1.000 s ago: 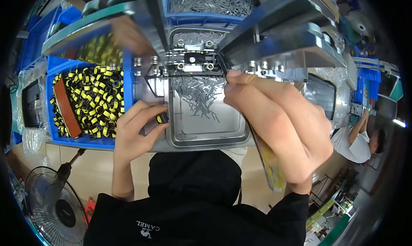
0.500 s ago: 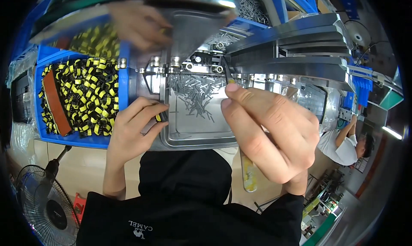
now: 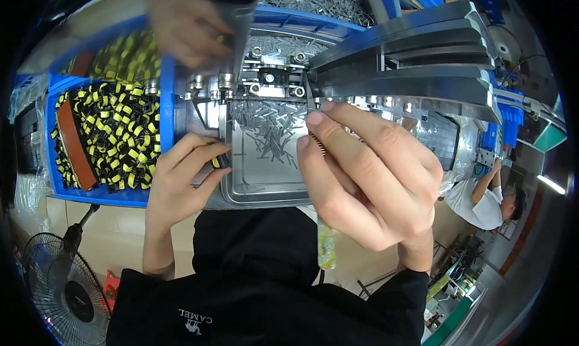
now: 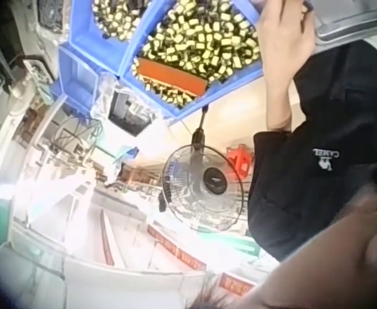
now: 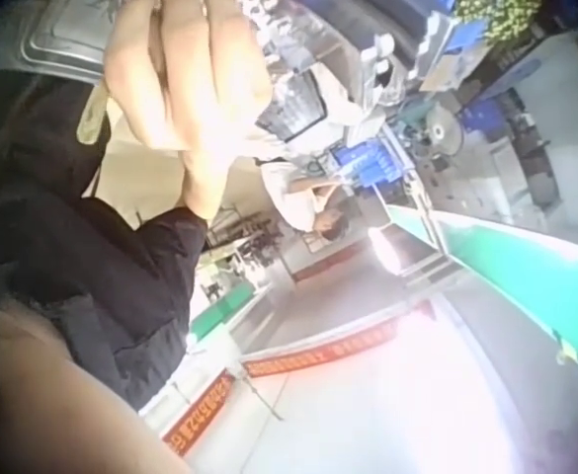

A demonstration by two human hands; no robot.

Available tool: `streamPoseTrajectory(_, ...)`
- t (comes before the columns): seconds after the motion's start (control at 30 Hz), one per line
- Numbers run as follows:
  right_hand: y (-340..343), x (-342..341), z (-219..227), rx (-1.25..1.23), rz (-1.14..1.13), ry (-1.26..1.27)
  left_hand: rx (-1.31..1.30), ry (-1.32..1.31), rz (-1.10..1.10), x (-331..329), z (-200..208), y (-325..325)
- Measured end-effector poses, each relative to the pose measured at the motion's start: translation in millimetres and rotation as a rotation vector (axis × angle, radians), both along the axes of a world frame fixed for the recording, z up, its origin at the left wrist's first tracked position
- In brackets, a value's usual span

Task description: Assembling small electronic components using a manual press machine and tweezers at a factory workstation.

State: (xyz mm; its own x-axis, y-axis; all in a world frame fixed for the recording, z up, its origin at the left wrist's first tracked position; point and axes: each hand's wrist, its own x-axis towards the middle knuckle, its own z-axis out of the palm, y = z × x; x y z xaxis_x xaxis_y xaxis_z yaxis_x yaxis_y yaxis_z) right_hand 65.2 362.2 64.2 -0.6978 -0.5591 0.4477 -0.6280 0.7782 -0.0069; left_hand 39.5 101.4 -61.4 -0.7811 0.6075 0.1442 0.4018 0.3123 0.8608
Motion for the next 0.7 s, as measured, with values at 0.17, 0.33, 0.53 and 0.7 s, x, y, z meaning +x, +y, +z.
streamPoseTrajectory(0.17, 3, 1, -7, 0.067, 0.06, 0.022, -0.003, -0.003, 0.006, 2, -1, -1)
streamPoseTrajectory(0.33, -1, -2, -5, -0.015, 0.025, -0.025, 0.003, -0.004, 0.01, 0, -3, -1)
streamPoseTrajectory(0.53, 2, -5, -2, -0.085, -0.007, -0.032, 0.05, 0.029, 0.003, -1, -1, 1)
streamPoseTrajectory(0.7, 0, -8, 2, -0.164, -0.002, -0.03, 0.036, 0.016, 0.006, 0, -1, 0)
